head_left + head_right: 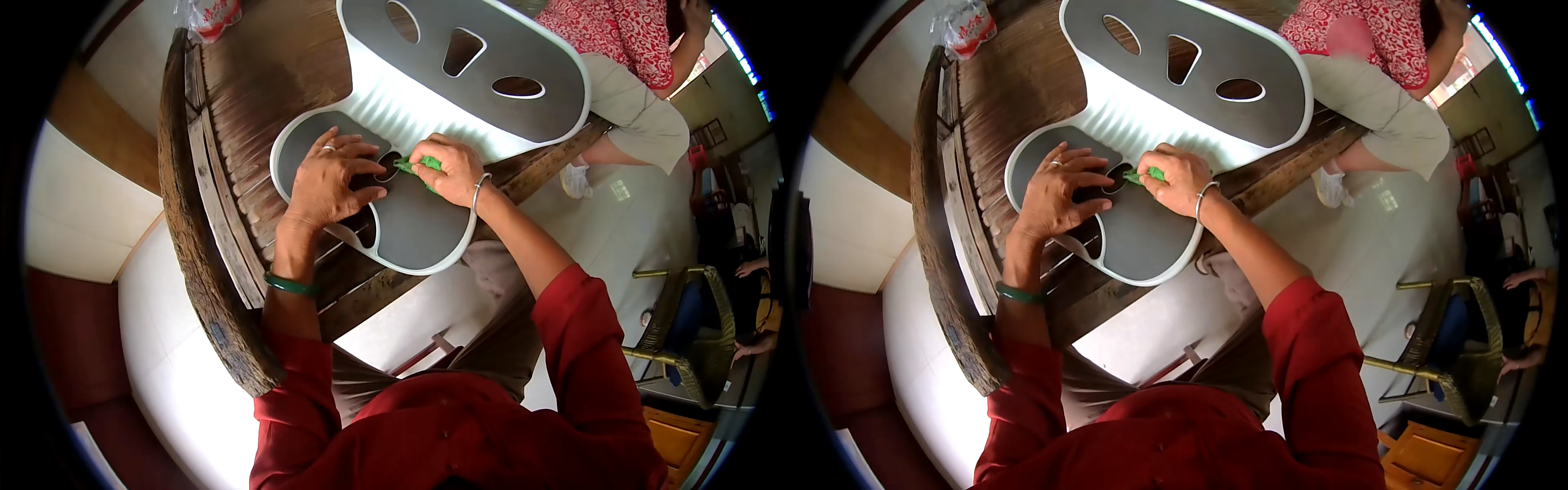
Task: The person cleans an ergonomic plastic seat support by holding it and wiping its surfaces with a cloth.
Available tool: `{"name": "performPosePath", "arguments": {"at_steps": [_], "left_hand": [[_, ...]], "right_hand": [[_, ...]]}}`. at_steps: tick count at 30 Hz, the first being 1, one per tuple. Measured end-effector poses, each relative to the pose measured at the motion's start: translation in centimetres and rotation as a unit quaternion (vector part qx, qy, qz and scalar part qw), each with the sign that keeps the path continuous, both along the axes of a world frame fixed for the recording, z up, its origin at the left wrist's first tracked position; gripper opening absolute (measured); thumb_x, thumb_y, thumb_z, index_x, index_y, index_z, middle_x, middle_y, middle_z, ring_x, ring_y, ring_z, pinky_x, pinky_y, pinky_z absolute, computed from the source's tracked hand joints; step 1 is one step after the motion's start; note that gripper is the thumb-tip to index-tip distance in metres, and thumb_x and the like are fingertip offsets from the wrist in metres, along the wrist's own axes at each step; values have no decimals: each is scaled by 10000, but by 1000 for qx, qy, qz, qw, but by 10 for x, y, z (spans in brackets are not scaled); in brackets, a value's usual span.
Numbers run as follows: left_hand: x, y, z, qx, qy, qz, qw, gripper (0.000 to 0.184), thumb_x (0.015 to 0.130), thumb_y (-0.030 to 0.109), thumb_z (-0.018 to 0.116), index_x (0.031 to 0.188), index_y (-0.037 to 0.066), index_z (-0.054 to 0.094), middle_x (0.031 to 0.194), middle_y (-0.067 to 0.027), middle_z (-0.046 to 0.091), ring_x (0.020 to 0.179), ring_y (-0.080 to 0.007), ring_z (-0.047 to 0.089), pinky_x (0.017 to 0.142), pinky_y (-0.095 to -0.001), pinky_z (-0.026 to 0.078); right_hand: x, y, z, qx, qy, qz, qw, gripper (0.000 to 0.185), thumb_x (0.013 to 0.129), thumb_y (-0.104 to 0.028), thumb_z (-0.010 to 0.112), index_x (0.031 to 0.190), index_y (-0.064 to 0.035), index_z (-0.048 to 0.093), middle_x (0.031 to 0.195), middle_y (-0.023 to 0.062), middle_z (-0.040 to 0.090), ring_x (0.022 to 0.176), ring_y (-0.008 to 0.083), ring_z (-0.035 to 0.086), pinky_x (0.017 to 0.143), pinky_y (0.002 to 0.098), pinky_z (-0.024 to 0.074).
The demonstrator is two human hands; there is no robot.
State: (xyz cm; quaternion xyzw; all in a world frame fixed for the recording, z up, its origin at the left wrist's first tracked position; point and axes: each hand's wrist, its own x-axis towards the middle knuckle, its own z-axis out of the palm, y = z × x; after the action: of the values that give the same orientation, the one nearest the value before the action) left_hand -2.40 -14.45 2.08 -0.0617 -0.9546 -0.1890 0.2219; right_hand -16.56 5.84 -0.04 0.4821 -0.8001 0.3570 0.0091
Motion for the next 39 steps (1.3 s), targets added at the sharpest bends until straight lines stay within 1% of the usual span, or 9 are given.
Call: {"name": "performPosePath", "arguments": {"at_steps": [6,13,19,23,25,27,31,32,39], "left_hand": [[4,5,20,4,-145,-22,989,611,528,490,881,1057,203,777,1381,-53,594,1399,-264,418,1239,-470,147],[3,-5,17,-11,-183,-59,981,677,530,332,898,1176,224,726,1470,-55,514,1454,-283,335,1241,-485,127],[1,-22,5,-45,-97,-103,989,570,597,284,842,1152,206,741,1375,-90,591,1338,-351,478,1145,-514,308],[-2,-19,-8,-28,-77,-101,992,678,636,634,744,1052,98,748,1213,-129,645,1177,-355,561,1006,-488,380],[6,7,14,-36,-103,-103,989,678,666,634,739,1055,79,731,1223,-143,633,1166,-359,560,1007,-493,374],[14,23,17,-14,-98,-22,995,739,543,636,778,978,38,771,1163,-125,648,1145,-352,553,1018,-496,378],[12,24,15,6,-92,-38,995,626,618,553,778,958,28,762,1172,-131,640,1143,-356,549,1017,-497,372],[13,20,24,-98,-25,-108,989,406,755,305,814,1093,91,744,1193,-138,682,1018,-353,654,883,-436,525],[12,19,6,-71,-39,-91,993,422,781,385,782,1106,119,738,1192,-112,684,1030,-340,655,897,-451,517]], "right_hand": [[-2,0,0,12,4,3,1000,77,828,-175,695,886,-140,659,919,52,653,847,308,658,750,420,512],[-4,0,-5,3,24,6,1000,100,826,-141,702,908,-114,651,922,72,650,827,307,654,737,399,509],[-14,-19,-16,-14,-54,66,996,180,755,-196,724,908,-106,693,850,118,681,780,295,662,699,409,538],[-19,-29,-6,103,1,-2,995,147,726,-174,669,869,-144,680,996,95,682,955,318,660,824,442,523],[-9,-37,12,231,-5,-42,972,262,706,-161,677,955,-85,700,1045,142,671,1028,322,650,876,431,514],[12,-35,15,181,52,-99,977,335,694,-161,692,1007,-41,696,1061,155,658,1041,336,636,889,442,506],[24,-38,16,188,48,-126,973,415,708,-210,689,1071,-10,691,1171,173,636,1093,325,617,909,431,492],[29,-41,17,212,54,-145,965,427,711,-218,693,1086,-13,688,1174,169,626,1108,315,597,930,417,476],[42,-42,12,213,65,-191,956,419,676,-217,750,1042,-17,703,1135,169,617,1111,294,563,913,391,466]]}}
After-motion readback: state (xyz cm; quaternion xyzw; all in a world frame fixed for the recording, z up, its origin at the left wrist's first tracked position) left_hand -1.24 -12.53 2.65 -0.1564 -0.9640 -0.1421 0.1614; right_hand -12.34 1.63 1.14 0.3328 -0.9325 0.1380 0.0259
